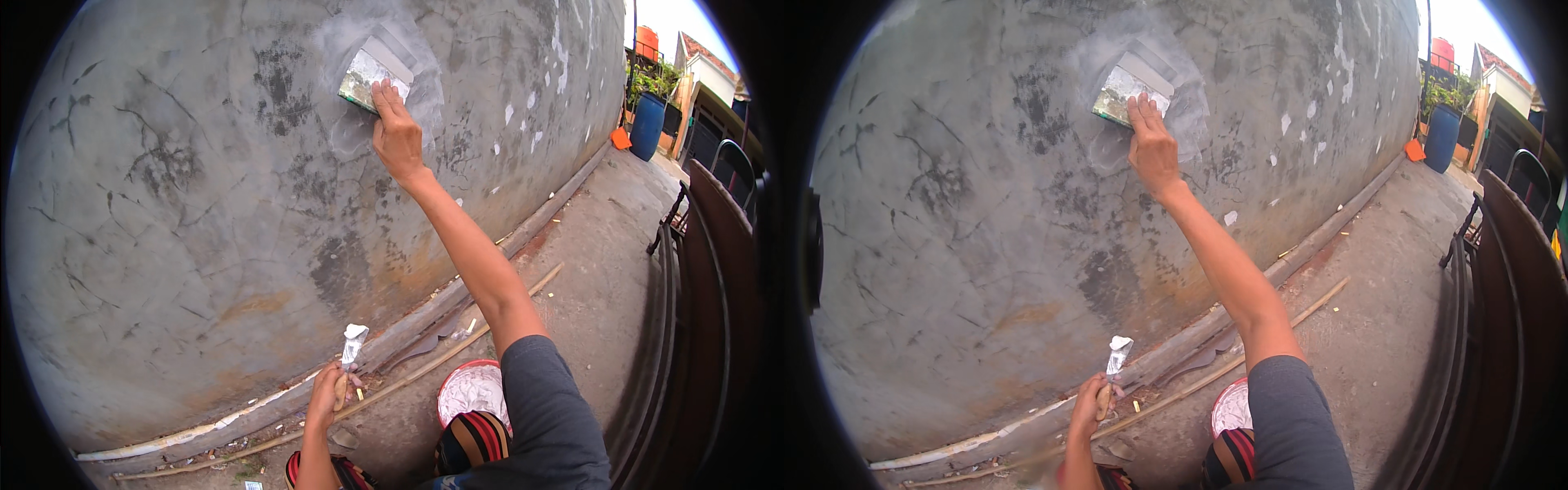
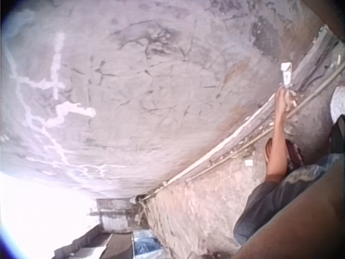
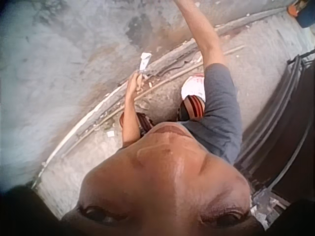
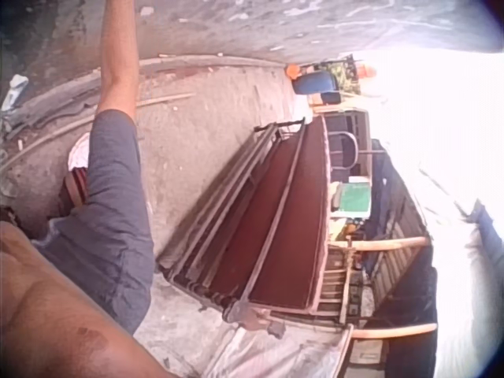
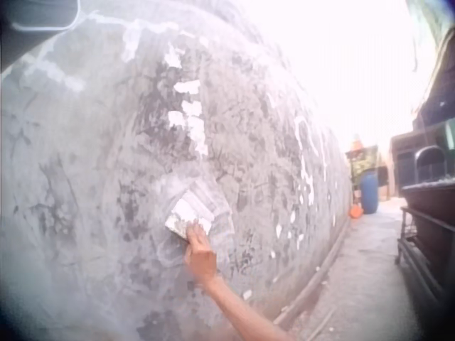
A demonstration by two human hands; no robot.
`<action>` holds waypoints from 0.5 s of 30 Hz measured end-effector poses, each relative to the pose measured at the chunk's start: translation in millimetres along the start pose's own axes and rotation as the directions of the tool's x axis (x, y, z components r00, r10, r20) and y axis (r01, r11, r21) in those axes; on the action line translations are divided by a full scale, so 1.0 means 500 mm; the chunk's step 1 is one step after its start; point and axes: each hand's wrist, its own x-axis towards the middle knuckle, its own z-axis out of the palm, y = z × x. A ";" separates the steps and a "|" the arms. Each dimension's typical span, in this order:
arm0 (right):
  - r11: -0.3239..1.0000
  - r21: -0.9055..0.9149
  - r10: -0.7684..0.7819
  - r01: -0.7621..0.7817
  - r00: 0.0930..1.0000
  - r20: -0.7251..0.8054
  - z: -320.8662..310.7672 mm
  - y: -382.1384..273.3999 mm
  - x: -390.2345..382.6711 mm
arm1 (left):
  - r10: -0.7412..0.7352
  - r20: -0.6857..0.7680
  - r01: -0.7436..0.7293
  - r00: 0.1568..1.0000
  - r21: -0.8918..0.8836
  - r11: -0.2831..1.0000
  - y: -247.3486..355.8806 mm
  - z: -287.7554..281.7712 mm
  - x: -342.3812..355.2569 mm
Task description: The person applies white plaster to a concrete wall using a putty knife and a trowel. They repeatedly scoop plaster from a red bucket and spread it onto the wall surface in small sections.
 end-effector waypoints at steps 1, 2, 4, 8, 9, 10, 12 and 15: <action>1.000 -0.015 -0.020 0.020 1.000 0.000 0.015 -0.028 -0.036 | -0.018 -0.007 0.018 1.000 0.006 1.000 0.001 -0.001 -0.007; 0.999 0.013 -0.045 0.044 0.996 0.075 0.021 -0.053 -0.076 | -0.018 -0.010 0.018 1.000 0.006 1.000 -0.005 -0.004 -0.006; 0.995 0.088 -0.065 0.049 0.979 0.193 -0.004 -0.089 -0.132 | -0.006 -0.015 0.006 1.000 0.008 1.000 -0.015 -0.010 0.001; 0.966 0.253 -0.022 -0.052 0.959 0.282 -0.074 -0.086 -0.108 | -0.011 -0.031 0.012 0.999 0.033 0.999 -0.011 -0.010 -0.008; 0.956 0.281 -0.004 -0.082 0.956 0.292 -0.103 -0.069 -0.078 | -0.009 -0.026 0.010 1.000 0.037 0.999 -0.007 -0.008 -0.011; 0.957 0.260 0.081 -0.127 0.981 0.179 -0.116 -0.035 -0.035 | -0.010 -0.019 0.011 1.000 0.041 0.999 -0.005 -0.006 -0.012; 0.937 0.215 0.283 -0.275 0.959 -0.006 -0.131 0.042 0.078 | -0.009 -0.012 0.010 1.000 0.037 0.999 -0.004 -0.008 -0.006; 0.958 0.119 0.272 -0.261 0.958 -0.090 -0.120 0.156 0.181 | -0.018 -0.006 0.019 1.000 0.022 1.000 -0.005 -0.012 0.004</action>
